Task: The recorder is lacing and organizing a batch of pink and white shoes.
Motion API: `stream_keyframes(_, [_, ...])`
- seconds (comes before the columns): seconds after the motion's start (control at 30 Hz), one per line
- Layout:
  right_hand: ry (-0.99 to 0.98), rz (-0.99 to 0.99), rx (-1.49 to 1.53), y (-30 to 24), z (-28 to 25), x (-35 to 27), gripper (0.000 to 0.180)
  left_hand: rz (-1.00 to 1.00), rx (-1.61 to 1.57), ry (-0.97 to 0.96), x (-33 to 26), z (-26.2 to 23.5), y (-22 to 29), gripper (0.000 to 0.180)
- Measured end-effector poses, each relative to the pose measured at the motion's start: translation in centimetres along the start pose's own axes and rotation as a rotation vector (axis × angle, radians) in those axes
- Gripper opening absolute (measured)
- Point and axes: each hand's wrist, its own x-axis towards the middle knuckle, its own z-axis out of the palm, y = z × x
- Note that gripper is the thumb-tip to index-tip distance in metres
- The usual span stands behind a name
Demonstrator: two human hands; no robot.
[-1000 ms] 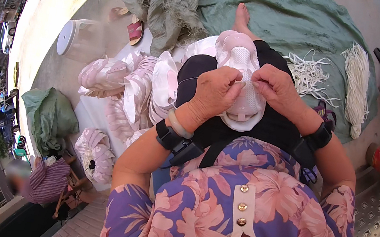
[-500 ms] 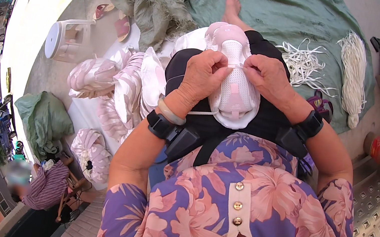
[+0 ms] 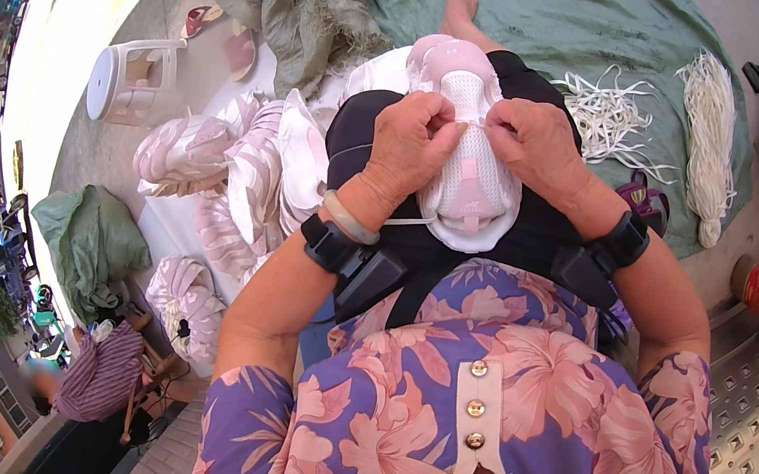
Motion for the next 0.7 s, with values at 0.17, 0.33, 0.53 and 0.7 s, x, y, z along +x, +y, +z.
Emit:
stream_keyframes(0.17, [-0.011, -0.001, -0.021, 0.10, 0.09, 0.21, 0.013, -0.045, -0.029, 0.014, -0.05, 0.14, 0.07, 0.015])
stream_keyframes(0.33, [-0.015, -0.039, -0.083, 0.27, 0.34, 0.36, 0.012, -0.042, -0.010, 0.023, -0.01, 0.30, 0.00, 0.016])
stream_keyframes(0.53, [0.030, -0.084, -0.073, -0.11, 0.82, 0.45, 0.011, -0.052, -0.037, 0.005, -0.25, 0.20, 0.03, 0.015])
stream_keyframes(0.7, [0.021, -0.032, 0.034, 0.30, 0.74, -0.13, 0.012, 0.045, -0.032, 0.008, -0.83, -0.10, 0.07, 0.016])
